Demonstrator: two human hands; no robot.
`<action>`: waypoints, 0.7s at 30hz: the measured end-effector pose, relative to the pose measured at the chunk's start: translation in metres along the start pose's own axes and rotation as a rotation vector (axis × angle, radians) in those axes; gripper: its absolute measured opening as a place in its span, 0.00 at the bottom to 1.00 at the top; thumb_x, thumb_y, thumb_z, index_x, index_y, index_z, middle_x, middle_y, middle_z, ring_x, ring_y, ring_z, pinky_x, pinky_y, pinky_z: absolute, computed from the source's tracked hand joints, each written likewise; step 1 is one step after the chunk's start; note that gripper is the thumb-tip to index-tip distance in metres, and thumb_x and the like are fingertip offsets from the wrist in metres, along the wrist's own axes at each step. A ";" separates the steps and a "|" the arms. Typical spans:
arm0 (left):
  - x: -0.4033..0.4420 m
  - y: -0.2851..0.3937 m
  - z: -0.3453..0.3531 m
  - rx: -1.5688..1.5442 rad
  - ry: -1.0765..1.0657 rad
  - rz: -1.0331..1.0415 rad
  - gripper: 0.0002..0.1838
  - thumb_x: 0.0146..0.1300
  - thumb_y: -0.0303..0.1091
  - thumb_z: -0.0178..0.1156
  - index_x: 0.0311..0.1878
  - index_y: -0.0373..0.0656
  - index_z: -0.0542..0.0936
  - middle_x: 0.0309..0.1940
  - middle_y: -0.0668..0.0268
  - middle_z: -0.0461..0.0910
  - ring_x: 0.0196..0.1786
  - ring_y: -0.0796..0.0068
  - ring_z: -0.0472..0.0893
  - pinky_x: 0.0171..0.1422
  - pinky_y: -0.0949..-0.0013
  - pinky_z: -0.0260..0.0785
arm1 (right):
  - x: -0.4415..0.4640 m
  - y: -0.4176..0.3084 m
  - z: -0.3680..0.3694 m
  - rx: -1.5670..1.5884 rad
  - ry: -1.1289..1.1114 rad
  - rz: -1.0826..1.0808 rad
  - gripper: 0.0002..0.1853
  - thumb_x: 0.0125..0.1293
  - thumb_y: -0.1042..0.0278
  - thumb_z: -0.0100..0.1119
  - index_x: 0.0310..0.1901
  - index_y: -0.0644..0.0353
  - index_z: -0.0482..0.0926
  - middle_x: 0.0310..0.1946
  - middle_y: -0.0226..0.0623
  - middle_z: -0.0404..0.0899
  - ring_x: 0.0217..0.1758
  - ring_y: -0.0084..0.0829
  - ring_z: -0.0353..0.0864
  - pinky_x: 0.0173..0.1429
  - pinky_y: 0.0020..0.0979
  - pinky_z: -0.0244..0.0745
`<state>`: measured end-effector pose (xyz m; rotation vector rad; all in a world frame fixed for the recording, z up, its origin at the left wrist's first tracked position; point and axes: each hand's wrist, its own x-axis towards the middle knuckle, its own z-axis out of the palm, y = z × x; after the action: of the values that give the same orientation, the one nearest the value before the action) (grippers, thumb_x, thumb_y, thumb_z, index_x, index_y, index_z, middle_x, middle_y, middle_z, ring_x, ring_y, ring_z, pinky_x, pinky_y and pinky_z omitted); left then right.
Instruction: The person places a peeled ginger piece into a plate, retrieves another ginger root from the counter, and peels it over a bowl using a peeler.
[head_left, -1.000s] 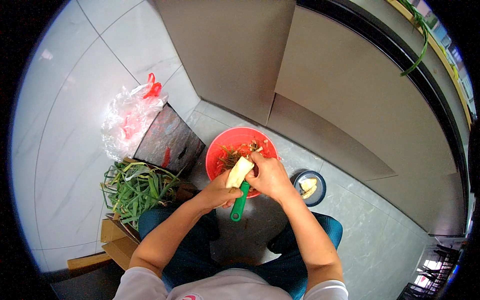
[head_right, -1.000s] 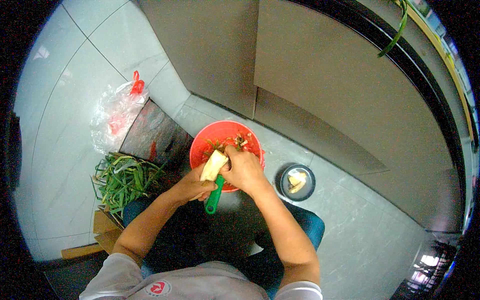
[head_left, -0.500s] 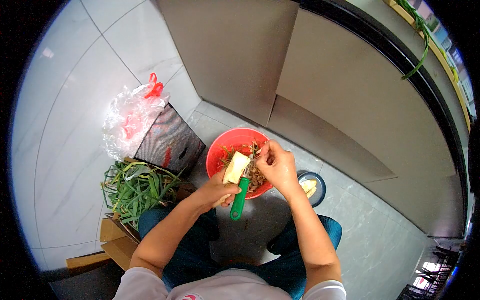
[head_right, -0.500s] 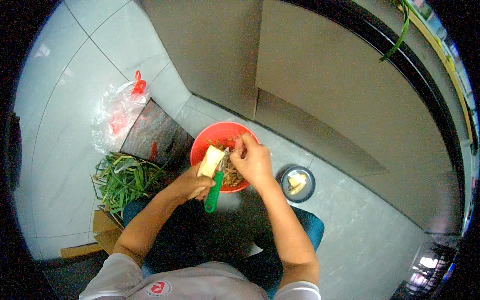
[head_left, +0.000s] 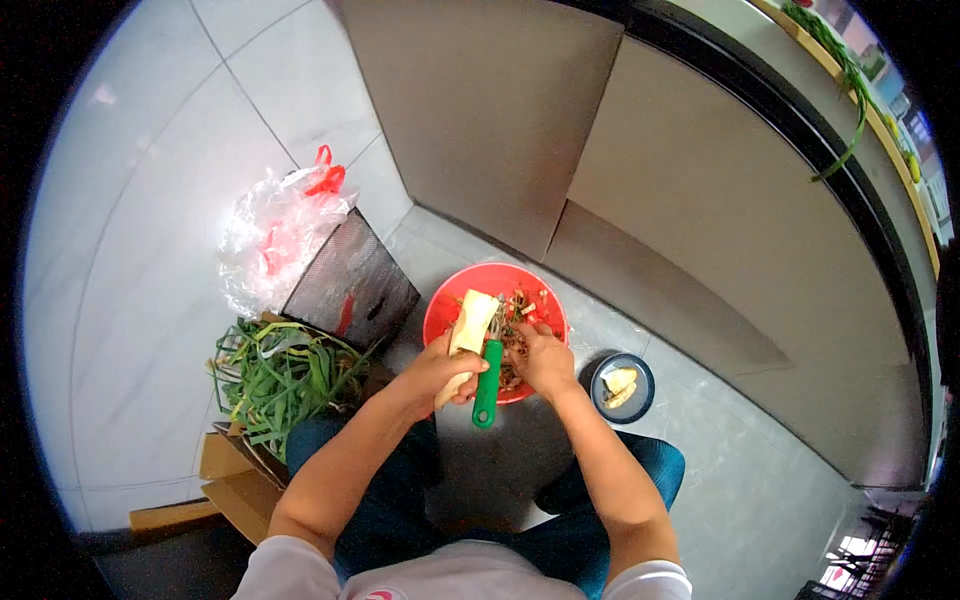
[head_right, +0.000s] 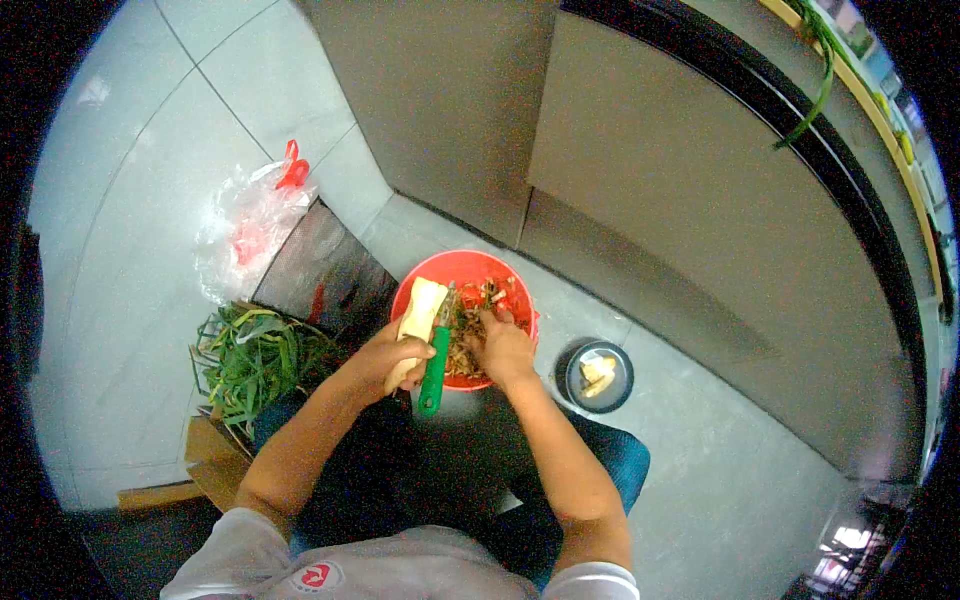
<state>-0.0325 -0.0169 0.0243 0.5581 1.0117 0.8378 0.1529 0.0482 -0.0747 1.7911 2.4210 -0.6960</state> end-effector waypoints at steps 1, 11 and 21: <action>0.002 0.000 -0.001 -0.016 0.014 -0.012 0.22 0.59 0.28 0.59 0.57 0.43 0.68 0.22 0.69 0.70 0.18 0.80 0.69 0.20 0.74 0.58 | 0.004 0.002 0.000 0.165 0.134 -0.068 0.22 0.61 0.60 0.67 0.56 0.55 0.78 0.47 0.50 0.81 0.49 0.46 0.84 0.50 0.44 0.79; 0.005 -0.002 -0.004 -0.103 -0.008 -0.042 0.22 0.59 0.27 0.58 0.58 0.45 0.70 0.24 0.70 0.70 0.19 0.80 0.68 0.19 0.74 0.56 | 0.001 -0.006 0.003 0.317 0.123 -0.132 0.18 0.58 0.69 0.65 0.52 0.53 0.78 0.46 0.46 0.81 0.48 0.50 0.83 0.52 0.47 0.78; 0.007 -0.001 0.002 -0.121 0.005 -0.045 0.21 0.60 0.26 0.57 0.58 0.44 0.70 0.21 0.70 0.68 0.18 0.80 0.66 0.19 0.75 0.56 | 0.003 -0.005 -0.008 0.204 0.071 -0.191 0.29 0.59 0.66 0.64 0.64 0.56 0.69 0.42 0.54 0.83 0.47 0.52 0.84 0.51 0.47 0.78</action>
<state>-0.0283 -0.0120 0.0216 0.4284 0.9679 0.8547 0.1494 0.0533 -0.0667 1.6911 2.6815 -0.9436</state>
